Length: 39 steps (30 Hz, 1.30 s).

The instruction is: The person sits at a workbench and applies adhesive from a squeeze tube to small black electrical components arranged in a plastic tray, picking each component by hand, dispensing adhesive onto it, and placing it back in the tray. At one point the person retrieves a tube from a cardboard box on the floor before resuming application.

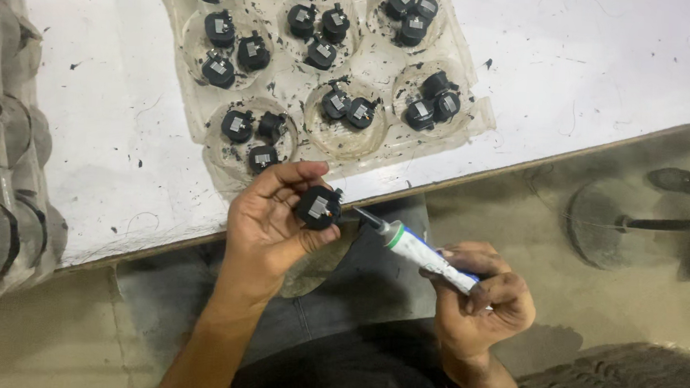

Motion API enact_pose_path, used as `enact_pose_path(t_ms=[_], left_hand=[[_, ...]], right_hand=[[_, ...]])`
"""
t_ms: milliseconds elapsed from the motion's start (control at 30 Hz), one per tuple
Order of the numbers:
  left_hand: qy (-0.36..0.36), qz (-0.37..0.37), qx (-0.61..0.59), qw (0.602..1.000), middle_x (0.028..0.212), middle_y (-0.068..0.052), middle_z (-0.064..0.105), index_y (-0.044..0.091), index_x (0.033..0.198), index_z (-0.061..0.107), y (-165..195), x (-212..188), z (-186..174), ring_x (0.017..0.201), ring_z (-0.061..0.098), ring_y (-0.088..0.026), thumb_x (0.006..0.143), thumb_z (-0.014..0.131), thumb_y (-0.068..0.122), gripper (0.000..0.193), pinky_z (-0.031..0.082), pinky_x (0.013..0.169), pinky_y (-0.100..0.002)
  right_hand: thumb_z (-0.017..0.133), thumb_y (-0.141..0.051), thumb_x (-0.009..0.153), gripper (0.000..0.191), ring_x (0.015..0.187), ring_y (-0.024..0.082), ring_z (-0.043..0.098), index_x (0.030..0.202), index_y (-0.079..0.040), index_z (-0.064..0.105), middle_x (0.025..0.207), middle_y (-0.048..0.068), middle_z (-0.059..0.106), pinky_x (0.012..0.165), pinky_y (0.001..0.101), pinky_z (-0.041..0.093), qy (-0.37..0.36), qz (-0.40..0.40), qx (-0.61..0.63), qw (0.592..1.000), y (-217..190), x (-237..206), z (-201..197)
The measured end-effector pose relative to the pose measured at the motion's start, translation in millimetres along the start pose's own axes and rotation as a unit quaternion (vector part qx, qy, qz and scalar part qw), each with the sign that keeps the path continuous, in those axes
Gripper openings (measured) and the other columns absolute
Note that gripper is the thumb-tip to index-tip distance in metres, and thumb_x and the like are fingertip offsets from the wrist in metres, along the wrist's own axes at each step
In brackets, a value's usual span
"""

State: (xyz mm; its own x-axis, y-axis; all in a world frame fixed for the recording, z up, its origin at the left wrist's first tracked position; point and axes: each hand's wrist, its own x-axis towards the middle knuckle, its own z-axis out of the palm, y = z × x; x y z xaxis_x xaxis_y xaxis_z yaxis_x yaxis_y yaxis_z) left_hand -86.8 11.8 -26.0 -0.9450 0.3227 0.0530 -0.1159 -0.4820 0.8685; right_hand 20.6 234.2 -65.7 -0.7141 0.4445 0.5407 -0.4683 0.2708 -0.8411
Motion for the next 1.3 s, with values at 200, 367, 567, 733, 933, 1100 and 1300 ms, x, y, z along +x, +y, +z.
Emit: enact_pose_path(t_ms=[200, 367, 567, 733, 933, 1100, 1300], left_hand=[[0.02, 0.034, -0.008, 0.999, 0.118, -0.011, 0.069, -0.007, 0.124, 0.066, -12.1, -7.9, -1.2, 0.107, 0.07, -0.017, 0.084, 0.075, -0.021, 0.044, 0.064, 0.094, -0.032], [0.048, 0.068, 0.072, 0.994, 0.118, -0.01, 0.07, -0.007, 0.124, 0.066, -8.0, -14.3, 4.2, 0.108, 0.072, -0.017, 0.085, 0.075, -0.019, 0.041, 0.065, 0.096, -0.032], [0.065, 0.067, 0.151, 0.984, 0.115, -0.011, 0.073, -0.006, 0.125, 0.067, -2.2, -17.3, 9.4, 0.103, 0.074, -0.015, 0.085, 0.078, -0.015, 0.042, 0.065, 0.093, -0.029], [0.071, 0.052, 0.16, 0.983, 0.117, -0.01, 0.072, -0.004, 0.124, 0.069, -2.4, -20.1, 11.5, 0.103, 0.073, -0.014, 0.085, 0.078, -0.014, 0.041, 0.064, 0.092, -0.028], [0.061, 0.028, 0.132, 0.989, 0.114, -0.011, 0.074, -0.004, 0.126, 0.068, -3.3, -19.8, 10.2, 0.103, 0.073, -0.014, 0.084, 0.078, -0.014, 0.044, 0.063, 0.094, -0.029], [0.058, 0.031, 0.124, 0.99, 0.113, -0.011, 0.074, -0.004, 0.127, 0.066, -4.4, -20.5, 9.3, 0.103, 0.072, -0.014, 0.085, 0.077, -0.015, 0.045, 0.063, 0.094, -0.029], [0.063, 0.034, 0.124, 0.99, 0.114, -0.011, 0.074, -0.005, 0.129, 0.066, -6.8, -22.5, 8.3, 0.103, 0.072, -0.014, 0.085, 0.077, -0.015, 0.046, 0.063, 0.093, -0.029]], right_hand=[[0.073, 0.016, 0.08, 0.044, 0.096, 0.032, 0.074, 0.081, -0.012, 0.039, 0.09, 0.018, 0.071, 0.077, 0.0409, 0.066, -0.038, -0.049, -0.062, 0.996, -14.5, 2.4, 3.3], [0.073, 0.017, 0.078, 0.043, 0.095, 0.035, 0.073, 0.078, -0.01, 0.039, 0.092, 0.02, 0.07, 0.082, 0.0436, 0.066, -0.066, -0.042, -0.063, 0.995, -24.8, 4.6, 5.3], [0.073, 0.019, 0.075, 0.045, 0.091, 0.034, 0.076, 0.071, -0.009, 0.038, 0.083, 0.017, 0.067, 0.08, 0.0456, 0.067, -0.073, -0.092, -0.111, 0.987, -29.3, 10.6, 12.6], [0.067, 0.02, 0.067, 0.042, 0.089, 0.032, 0.075, 0.071, -0.008, 0.036, 0.084, 0.017, 0.067, 0.079, 0.0464, 0.067, -0.1, -0.088, -0.091, 0.987, -34.6, 15.8, 9.3], [0.066, 0.021, 0.066, 0.043, 0.088, 0.031, 0.075, 0.068, -0.007, 0.034, 0.081, 0.014, 0.062, 0.08, 0.0486, 0.07, -0.094, -0.092, -0.093, 0.987, -35.2, 17.0, 11.2], [0.069, 0.023, 0.068, 0.045, 0.087, 0.031, 0.074, 0.068, -0.007, 0.035, 0.08, 0.014, 0.063, 0.076, 0.046, 0.069, -0.091, -0.085, -0.096, 0.988, -37.6, 15.9, 12.6], [0.067, 0.023, 0.069, 0.044, 0.088, 0.031, 0.075, 0.069, -0.008, 0.035, 0.081, 0.014, 0.064, 0.078, 0.0452, 0.069, -0.093, -0.076, -0.091, 0.989, -39.3, 14.4, 12.2]])
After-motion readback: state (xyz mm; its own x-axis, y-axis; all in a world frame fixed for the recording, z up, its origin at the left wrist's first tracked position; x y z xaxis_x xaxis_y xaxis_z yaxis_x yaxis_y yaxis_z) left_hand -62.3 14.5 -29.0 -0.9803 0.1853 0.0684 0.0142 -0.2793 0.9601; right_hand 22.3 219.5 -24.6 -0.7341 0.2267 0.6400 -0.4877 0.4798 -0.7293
